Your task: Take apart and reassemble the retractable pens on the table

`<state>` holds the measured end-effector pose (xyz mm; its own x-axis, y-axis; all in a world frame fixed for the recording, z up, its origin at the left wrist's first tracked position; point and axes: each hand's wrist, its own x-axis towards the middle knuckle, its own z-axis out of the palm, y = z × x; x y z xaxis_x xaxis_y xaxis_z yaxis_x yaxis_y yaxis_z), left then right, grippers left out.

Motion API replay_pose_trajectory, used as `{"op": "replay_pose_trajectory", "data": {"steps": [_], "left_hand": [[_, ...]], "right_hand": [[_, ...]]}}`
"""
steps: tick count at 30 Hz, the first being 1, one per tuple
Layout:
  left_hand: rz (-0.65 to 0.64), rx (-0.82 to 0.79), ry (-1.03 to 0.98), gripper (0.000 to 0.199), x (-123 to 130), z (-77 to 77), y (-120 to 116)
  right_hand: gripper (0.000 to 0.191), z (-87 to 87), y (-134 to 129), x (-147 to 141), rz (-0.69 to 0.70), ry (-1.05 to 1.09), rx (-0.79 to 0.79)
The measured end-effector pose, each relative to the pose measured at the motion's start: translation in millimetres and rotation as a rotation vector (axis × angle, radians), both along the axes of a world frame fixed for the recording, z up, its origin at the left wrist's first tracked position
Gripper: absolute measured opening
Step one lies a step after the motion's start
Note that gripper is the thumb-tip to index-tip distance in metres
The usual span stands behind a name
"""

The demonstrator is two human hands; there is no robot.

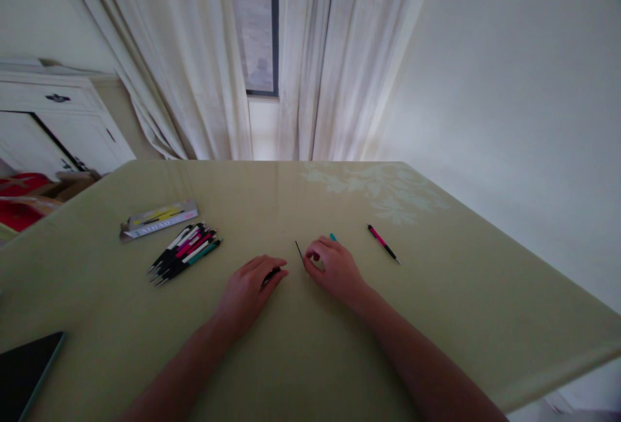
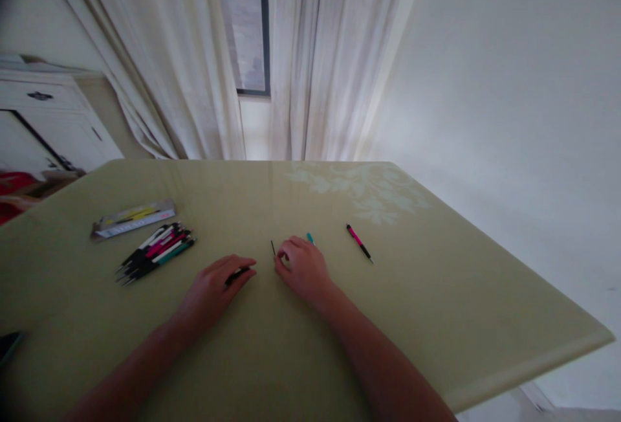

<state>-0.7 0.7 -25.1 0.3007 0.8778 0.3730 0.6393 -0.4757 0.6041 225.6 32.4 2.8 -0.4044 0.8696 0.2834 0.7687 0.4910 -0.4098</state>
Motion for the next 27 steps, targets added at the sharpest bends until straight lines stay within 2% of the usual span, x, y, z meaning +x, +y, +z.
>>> {"op": "replay_pose_trajectory", "data": {"steps": [2, 5, 14, 27], "left_hand": [[0.012, -0.032, 0.008, 0.025, 0, -0.9, 0], [0.019, -0.059, 0.019, 0.026, 1, 0.2, 0], [-0.031, 0.089, -0.021, 0.021, 4, 0.2, 4], [-0.113, 0.090, -0.053, 0.015, 0, -2.6, 1]], "right_hand": [[0.005, -1.7, 5, 4, -0.129, -0.065, 0.001], [0.008, -5.8, 10, 7, -0.220, -0.134, -0.003], [0.009, -8.6, 11, 5, -0.229, -0.155, 0.000], [0.006, -11.4, 10, 5, -0.229, -0.148, 0.011]]}}
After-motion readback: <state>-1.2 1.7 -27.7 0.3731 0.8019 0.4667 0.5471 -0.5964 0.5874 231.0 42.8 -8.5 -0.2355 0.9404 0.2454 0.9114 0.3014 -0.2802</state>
